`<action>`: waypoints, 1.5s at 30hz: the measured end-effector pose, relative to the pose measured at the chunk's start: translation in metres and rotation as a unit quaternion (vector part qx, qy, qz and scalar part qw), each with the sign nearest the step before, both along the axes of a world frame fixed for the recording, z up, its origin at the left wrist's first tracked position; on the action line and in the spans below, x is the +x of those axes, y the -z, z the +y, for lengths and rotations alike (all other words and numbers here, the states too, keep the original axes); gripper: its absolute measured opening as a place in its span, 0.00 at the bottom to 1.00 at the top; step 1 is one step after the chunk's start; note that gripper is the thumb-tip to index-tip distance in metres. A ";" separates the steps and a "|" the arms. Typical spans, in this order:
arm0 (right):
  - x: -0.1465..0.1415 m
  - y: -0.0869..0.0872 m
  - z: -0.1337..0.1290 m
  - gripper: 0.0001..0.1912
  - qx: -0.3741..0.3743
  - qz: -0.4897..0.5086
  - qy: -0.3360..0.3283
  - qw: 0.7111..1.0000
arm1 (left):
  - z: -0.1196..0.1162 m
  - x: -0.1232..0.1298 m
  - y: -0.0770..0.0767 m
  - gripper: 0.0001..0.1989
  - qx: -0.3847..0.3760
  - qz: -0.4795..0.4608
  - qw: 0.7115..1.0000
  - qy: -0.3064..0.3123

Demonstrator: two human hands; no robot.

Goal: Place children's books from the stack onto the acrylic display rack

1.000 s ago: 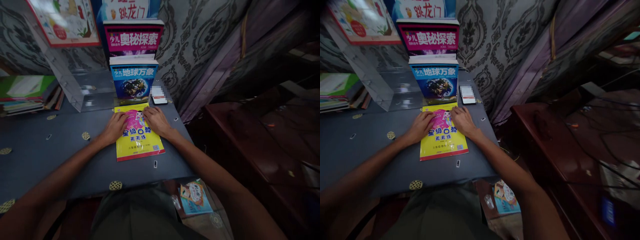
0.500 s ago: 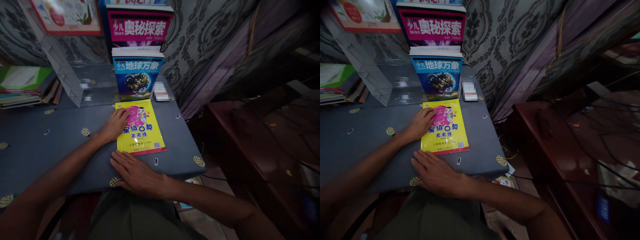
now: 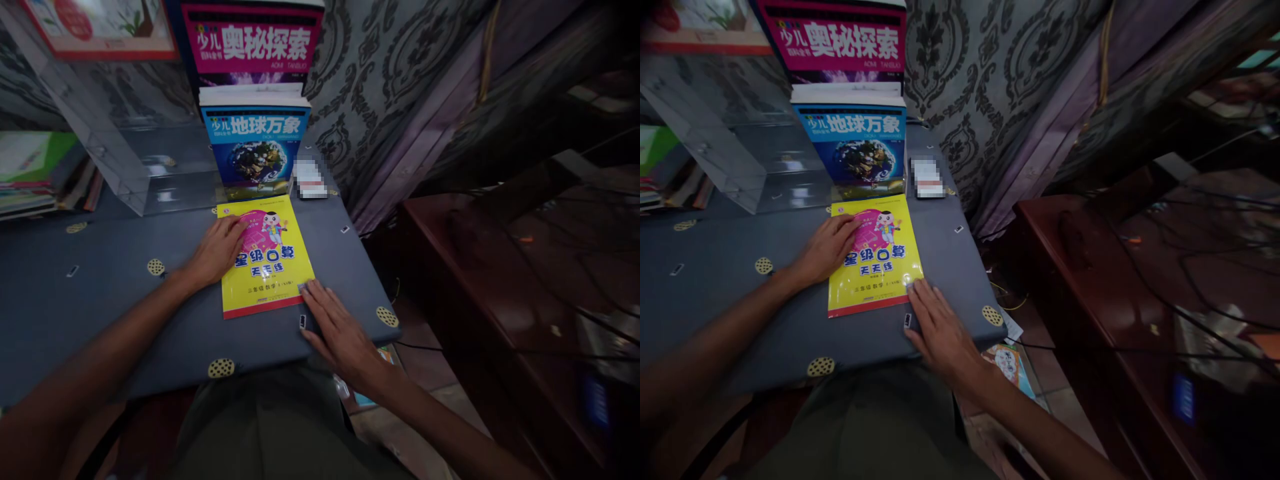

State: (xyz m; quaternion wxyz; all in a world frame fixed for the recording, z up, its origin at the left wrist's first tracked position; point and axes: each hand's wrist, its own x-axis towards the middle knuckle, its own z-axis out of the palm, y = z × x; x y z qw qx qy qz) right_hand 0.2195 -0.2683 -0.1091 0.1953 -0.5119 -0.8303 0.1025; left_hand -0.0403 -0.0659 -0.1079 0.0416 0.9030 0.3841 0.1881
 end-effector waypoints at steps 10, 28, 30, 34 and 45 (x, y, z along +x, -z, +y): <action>-0.004 -0.009 -0.005 0.39 0.051 0.024 0.015 0.998 | 0.002 -0.007 -0.004 0.21 -0.001 0.042 0.999 0.008; -0.065 -0.048 0.053 0.14 -0.113 0.159 -0.381 0.904 | -0.029 0.037 -0.050 0.12 -0.060 0.107 0.992 0.018; -0.050 -0.047 0.069 0.14 -0.131 0.240 -0.324 0.906 | -0.034 0.049 -0.044 0.13 -0.039 0.116 0.992 0.032; -0.019 -0.041 0.118 0.20 -0.129 0.458 -0.041 0.879 | -0.041 0.065 -0.040 0.14 -0.017 0.147 0.989 0.016; 0.004 -0.013 0.182 0.19 -0.070 0.388 0.076 0.916 | -0.044 0.072 -0.027 0.14 0.070 0.144 0.987 -0.006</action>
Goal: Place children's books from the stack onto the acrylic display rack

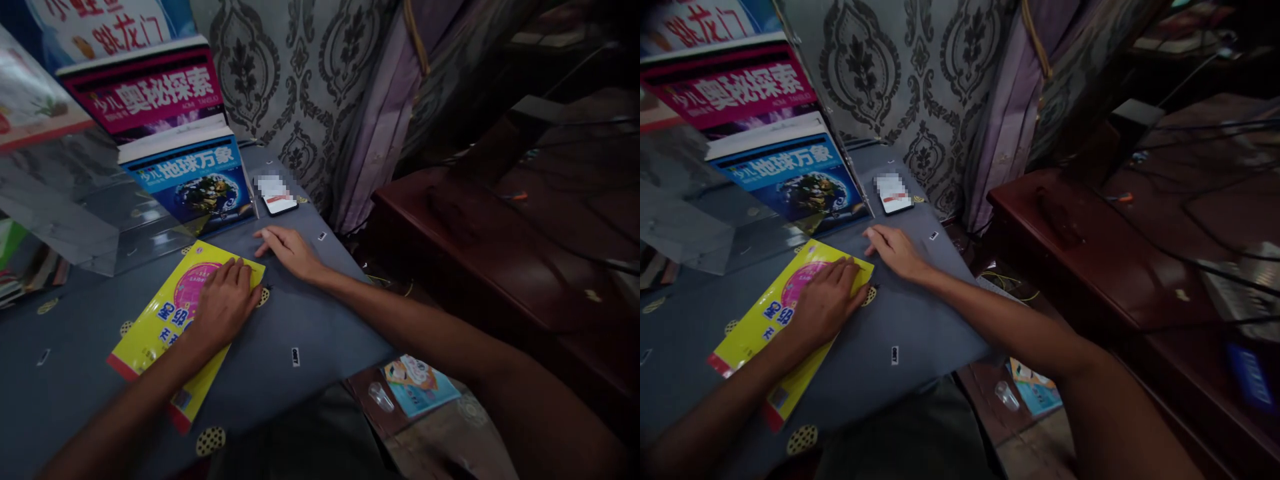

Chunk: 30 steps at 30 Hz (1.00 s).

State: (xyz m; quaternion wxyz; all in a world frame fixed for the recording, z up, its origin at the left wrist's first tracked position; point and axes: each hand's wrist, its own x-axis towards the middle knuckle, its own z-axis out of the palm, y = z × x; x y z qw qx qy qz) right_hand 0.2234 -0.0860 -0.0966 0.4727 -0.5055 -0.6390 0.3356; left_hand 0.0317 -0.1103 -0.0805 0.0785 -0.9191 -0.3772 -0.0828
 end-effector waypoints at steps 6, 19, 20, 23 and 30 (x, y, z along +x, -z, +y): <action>0.001 -0.002 -0.007 0.21 -0.013 -0.017 -0.009 1.000 | 0.001 0.001 -0.007 0.13 -0.016 -0.002 1.000 0.008; 0.002 -0.003 -0.012 0.23 -0.020 -0.001 -0.027 0.999 | 0.007 -0.005 -0.018 0.16 -0.062 -0.020 0.998 0.016; 0.002 -0.003 -0.012 0.24 -0.020 0.000 -0.027 0.999 | 0.008 -0.005 -0.018 0.16 -0.064 -0.021 0.998 0.017; 0.002 -0.003 -0.012 0.25 -0.019 0.002 -0.028 0.999 | 0.007 -0.005 -0.018 0.17 -0.075 -0.028 0.997 0.018; 0.005 -0.004 -0.013 0.25 -0.018 -0.012 -0.022 1.000 | 0.008 -0.006 -0.016 0.19 -0.054 -0.038 0.998 0.022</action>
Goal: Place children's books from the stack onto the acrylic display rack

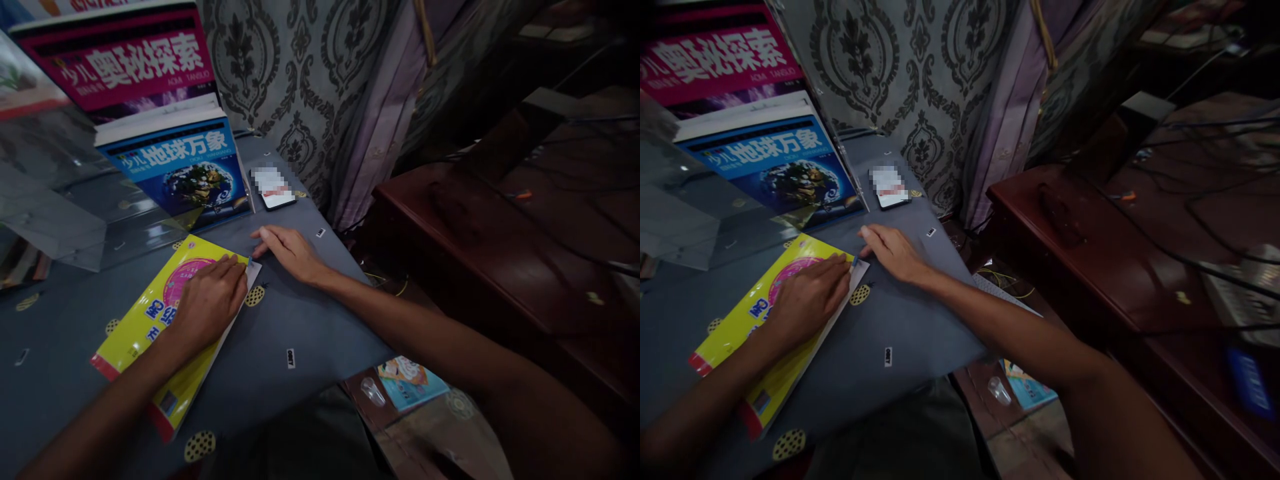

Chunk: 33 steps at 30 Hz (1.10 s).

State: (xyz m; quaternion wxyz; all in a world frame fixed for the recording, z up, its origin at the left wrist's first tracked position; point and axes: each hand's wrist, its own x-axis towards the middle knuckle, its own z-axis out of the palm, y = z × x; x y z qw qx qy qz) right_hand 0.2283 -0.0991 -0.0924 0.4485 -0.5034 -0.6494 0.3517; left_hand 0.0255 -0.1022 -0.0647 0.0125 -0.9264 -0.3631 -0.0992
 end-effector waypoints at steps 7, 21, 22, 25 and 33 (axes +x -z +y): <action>0.001 0.002 -0.001 0.26 0.014 0.001 0.014 1.000 | -0.001 0.000 0.001 0.19 -0.018 -0.010 1.000 -0.005; -0.003 -0.007 -0.017 0.26 0.081 0.017 0.015 0.996 | -0.003 -0.001 0.008 0.20 0.026 0.009 0.999 0.015; -0.003 -0.008 -0.018 0.26 0.087 0.009 0.009 0.996 | -0.003 -0.001 0.008 0.19 0.029 0.009 0.999 0.019; -0.004 -0.008 -0.020 0.26 0.110 -0.040 -0.005 0.993 | -0.004 -0.002 0.010 0.19 0.030 0.004 0.999 0.025; -0.002 0.002 -0.017 0.28 0.141 -0.222 -0.020 0.965 | -0.005 -0.003 0.011 0.18 0.045 0.018 0.998 0.028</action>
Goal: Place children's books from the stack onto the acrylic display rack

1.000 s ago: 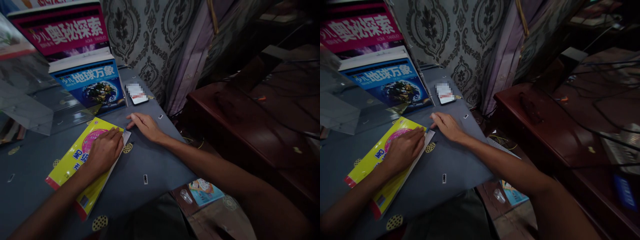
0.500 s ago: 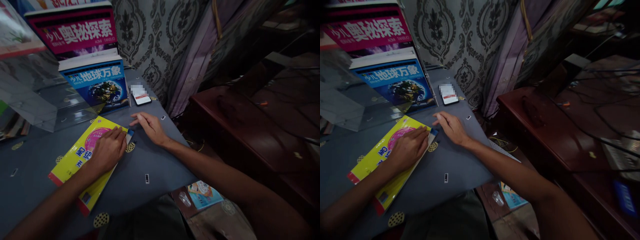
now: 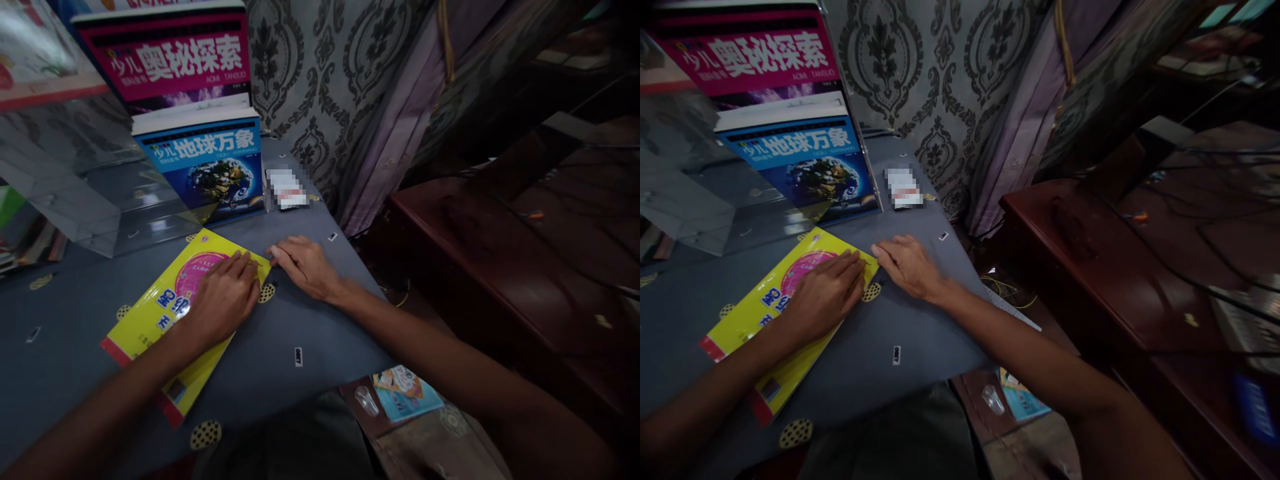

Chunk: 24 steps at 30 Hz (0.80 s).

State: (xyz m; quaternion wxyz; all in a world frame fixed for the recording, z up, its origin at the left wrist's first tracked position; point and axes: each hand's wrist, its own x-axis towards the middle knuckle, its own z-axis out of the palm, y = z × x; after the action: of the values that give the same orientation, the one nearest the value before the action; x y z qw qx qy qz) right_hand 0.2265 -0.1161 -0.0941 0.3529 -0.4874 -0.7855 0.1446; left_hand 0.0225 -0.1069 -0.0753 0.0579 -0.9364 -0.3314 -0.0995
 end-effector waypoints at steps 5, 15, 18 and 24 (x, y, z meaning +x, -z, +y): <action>0.000 0.004 0.000 0.27 0.047 -0.086 0.007 0.995 | -0.001 -0.001 0.002 0.19 0.015 -0.002 1.000 0.003; -0.001 0.003 -0.004 0.24 0.034 -0.104 0.021 0.994 | 0.008 -0.020 -0.002 0.20 -0.066 0.004 0.997 0.045; -0.001 0.003 -0.003 0.21 0.026 -0.108 0.027 0.993 | 0.010 -0.034 0.002 0.22 -0.109 -0.017 0.993 0.049; -0.013 -0.003 -0.016 0.17 0.024 -0.180 0.050 0.982 | 0.005 -0.045 0.011 0.23 -0.125 -0.011 0.992 -0.013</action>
State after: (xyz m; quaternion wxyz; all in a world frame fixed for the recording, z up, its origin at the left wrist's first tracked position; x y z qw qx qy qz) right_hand 0.2136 -0.1323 -0.0906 0.2239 -0.5353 -0.8143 0.0177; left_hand -0.0223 -0.1019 -0.0866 -0.0619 -0.9307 -0.3541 -0.0672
